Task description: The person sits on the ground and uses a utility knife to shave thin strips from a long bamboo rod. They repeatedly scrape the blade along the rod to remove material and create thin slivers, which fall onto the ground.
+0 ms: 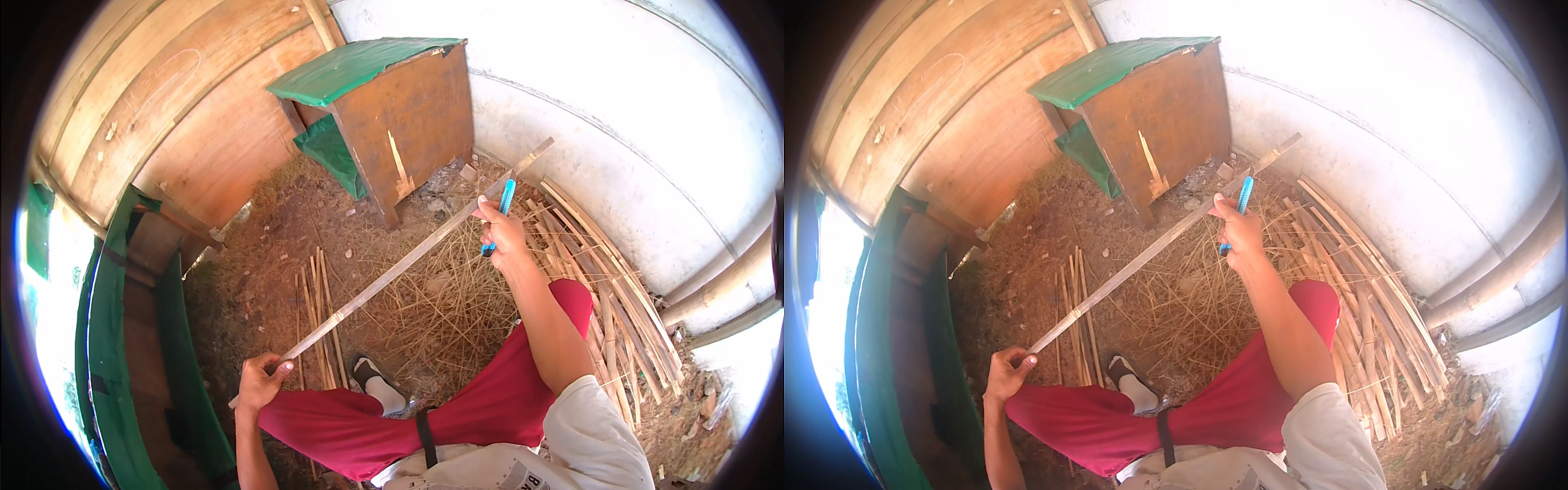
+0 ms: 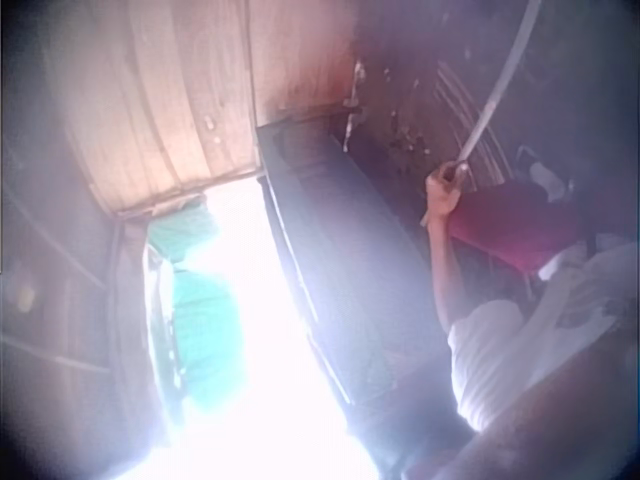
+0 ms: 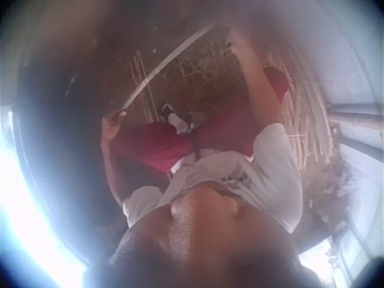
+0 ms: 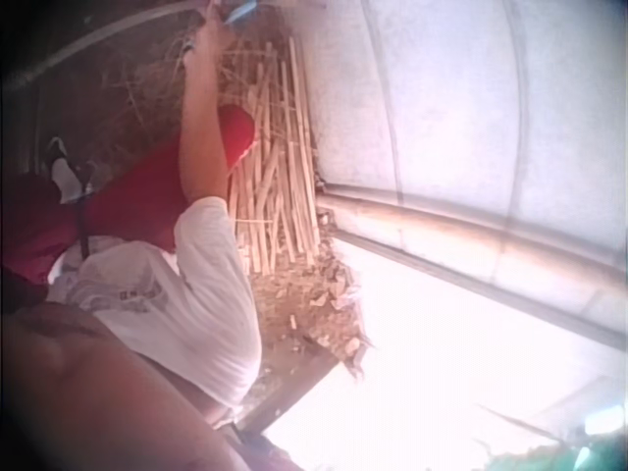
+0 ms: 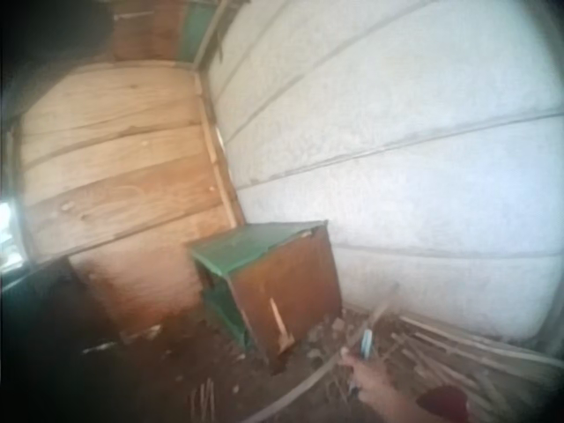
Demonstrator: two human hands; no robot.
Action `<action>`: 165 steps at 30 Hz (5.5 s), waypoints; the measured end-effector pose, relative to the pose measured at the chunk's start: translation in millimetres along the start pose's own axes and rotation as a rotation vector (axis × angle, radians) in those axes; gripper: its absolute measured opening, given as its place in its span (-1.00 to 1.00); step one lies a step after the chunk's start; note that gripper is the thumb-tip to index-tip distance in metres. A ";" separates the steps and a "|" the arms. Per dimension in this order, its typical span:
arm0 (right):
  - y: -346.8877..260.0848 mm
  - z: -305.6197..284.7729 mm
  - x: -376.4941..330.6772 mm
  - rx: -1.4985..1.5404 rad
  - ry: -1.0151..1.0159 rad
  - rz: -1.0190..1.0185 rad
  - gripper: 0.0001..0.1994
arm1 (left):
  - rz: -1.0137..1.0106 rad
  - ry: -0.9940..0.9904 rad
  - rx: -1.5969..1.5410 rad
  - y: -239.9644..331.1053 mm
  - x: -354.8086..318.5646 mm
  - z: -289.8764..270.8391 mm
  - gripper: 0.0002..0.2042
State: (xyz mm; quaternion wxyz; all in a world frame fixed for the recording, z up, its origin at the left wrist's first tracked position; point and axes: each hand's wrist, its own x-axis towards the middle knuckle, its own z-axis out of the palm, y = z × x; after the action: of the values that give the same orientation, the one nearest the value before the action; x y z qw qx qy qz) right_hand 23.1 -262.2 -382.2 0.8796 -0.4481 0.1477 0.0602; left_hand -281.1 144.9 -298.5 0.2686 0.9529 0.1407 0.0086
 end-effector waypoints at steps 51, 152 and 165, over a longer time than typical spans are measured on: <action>6.4 -4.1 13.7 0.106 0.066 -0.009 -0.62 | 0.491 0.252 0.305 98.6 37.3 93.1 -0.61; 76.5 0.9 16.7 -1.730 -0.280 -0.252 -0.54 | 0.015 0.128 0.110 53.3 -137.8 102.1 -0.79; 77.1 -3.7 22.2 -1.604 -0.146 -0.313 -0.63 | 0.061 0.130 0.297 32.7 -189.6 85.5 -0.83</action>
State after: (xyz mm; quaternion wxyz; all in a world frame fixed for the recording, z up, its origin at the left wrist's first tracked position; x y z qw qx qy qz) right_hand 25.0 -220.2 -450.6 0.2974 -0.9512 -0.0622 0.0532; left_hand -446.8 22.9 -343.6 0.1147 0.9834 0.1285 0.0575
